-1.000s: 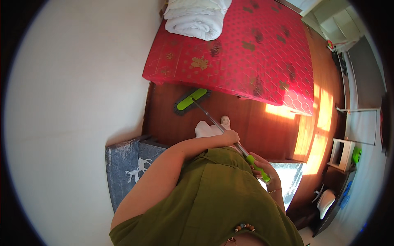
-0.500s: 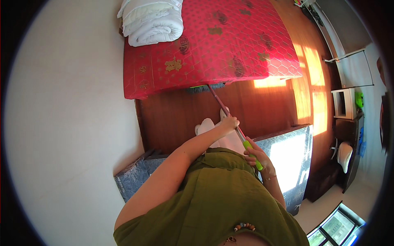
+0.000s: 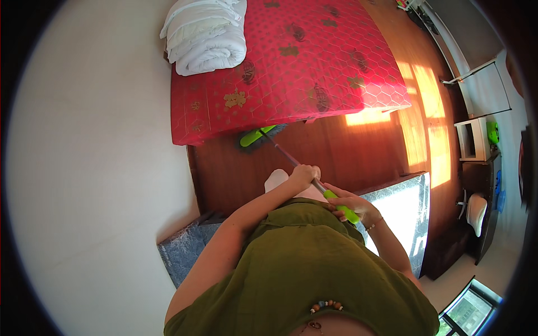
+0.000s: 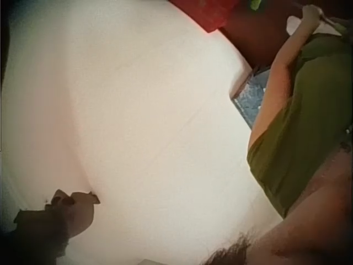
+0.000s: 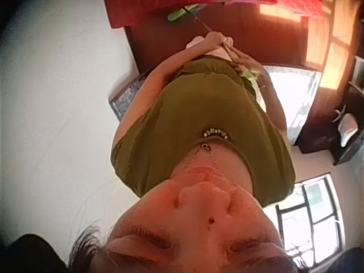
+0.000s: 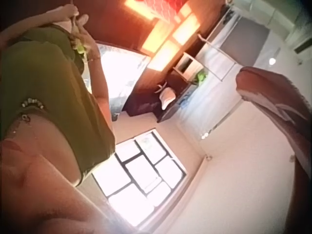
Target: The recorder mops the wooden and tiled floors in a bedroom and hallway.
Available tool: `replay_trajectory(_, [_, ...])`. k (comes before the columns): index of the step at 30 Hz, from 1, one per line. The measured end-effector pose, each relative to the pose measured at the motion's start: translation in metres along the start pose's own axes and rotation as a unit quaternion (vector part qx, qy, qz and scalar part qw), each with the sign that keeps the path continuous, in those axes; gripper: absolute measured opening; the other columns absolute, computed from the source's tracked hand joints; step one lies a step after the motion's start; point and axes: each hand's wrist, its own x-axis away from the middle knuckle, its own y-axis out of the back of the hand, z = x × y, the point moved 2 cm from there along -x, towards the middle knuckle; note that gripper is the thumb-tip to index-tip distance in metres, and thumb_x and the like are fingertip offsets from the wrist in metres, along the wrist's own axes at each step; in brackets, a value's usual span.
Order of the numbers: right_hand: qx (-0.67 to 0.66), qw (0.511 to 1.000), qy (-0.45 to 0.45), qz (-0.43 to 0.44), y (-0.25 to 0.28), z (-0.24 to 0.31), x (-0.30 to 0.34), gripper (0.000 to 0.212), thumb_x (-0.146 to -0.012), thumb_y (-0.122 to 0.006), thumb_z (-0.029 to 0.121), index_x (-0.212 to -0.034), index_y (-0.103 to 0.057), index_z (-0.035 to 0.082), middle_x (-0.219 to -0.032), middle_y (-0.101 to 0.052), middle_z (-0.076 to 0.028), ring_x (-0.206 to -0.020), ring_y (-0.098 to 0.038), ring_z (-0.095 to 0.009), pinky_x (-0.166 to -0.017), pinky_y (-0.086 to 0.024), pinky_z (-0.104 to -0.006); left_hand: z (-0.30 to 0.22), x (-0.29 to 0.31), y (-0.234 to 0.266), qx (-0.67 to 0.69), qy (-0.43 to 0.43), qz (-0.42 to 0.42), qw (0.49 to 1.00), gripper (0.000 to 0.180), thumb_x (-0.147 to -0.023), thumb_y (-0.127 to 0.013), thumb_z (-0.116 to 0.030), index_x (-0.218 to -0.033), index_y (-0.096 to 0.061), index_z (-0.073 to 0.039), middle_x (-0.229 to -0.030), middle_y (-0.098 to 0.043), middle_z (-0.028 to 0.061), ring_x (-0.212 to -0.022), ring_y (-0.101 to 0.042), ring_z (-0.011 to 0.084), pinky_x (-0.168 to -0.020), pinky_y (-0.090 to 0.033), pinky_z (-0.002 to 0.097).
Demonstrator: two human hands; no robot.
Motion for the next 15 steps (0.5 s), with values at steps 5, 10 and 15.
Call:
replay_trajectory(5, [0.049, 0.996, -0.016, 0.069, 0.007, 0.019, -0.049, 0.067, -0.092, -0.051, 0.01, -0.146, -0.013, 0.022, -0.079, -0.048, -0.003, -0.054, -0.046, -0.008, -0.044, -0.042, -0.0232, 0.044, 0.021, 0.003, -0.052, 0.095, -0.004, 0.994, 0.009, -0.064, -0.068, -0.013, -0.066, -0.061, -0.008, -0.071, -0.062, 0.0113, -0.071, -0.063, 0.031, -0.067, -0.051, 0.0429])
replay_trajectory(10, [0.186, 0.98, -0.04, 0.055, 0.023, 0.032, -0.136, 0.073, -0.086, -0.057, 0.007, -0.145, -0.015, 0.016, -0.077, -0.048, -0.005, -0.052, -0.044, -0.008, -0.042, -0.038, -0.0223, 0.106, 0.055, -0.003, -0.006, 0.23, -0.035, 0.973, 0.019, -0.069, -0.065, -0.007, -0.085, -0.056, -0.011, -0.088, -0.057, 0.0116, -0.083, -0.059, 0.0328, -0.071, -0.049, 0.0437])
replay_trajectory(15, [0.093, 0.993, -0.045, 0.062, 0.044, 0.026, -0.176, 0.07, -0.086, -0.056, 0.007, -0.144, -0.016, 0.014, -0.078, -0.049, -0.007, -0.051, -0.043, -0.008, -0.041, -0.036, -0.0218, 0.115, 0.058, 0.001, 0.011, 0.302, 0.005, 0.953, 0.03, -0.075, -0.066, -0.012, -0.1, -0.049, -0.011, -0.112, -0.049, 0.0141, -0.1, -0.053, 0.0402, -0.076, -0.05, 0.0469])
